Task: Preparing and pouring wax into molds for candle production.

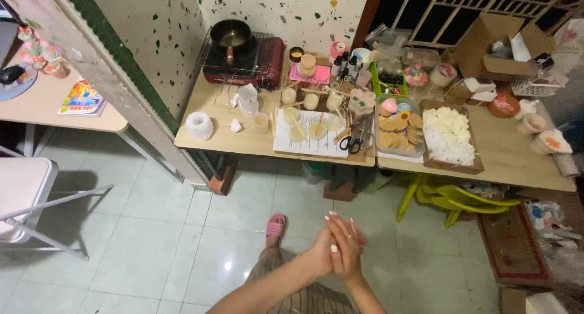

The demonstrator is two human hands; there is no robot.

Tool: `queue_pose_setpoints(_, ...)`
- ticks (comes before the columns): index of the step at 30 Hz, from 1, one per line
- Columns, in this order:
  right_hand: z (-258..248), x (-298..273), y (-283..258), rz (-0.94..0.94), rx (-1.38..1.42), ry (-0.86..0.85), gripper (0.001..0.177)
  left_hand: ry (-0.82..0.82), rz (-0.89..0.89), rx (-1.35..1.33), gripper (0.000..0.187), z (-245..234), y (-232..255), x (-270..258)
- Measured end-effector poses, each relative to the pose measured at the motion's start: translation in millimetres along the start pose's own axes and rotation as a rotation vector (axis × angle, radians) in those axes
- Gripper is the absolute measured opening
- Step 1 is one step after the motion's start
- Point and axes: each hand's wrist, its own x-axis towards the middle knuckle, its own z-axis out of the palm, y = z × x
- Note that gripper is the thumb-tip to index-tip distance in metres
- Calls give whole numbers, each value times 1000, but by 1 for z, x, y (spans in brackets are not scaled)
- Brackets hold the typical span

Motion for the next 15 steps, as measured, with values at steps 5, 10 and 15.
queue_pose_setpoints(5,4,-48,55,156,-151,112,50,237,-202,106,77,48,8,-35)
queue_pose_setpoints(10,0,-66,62,410,-169,164,38,248,-177,265,65,49,-13,-33)
queue_pose_setpoints(15,-5,-66,62,439,-194,217,34,189,-114,275,53,18,-35,-12)
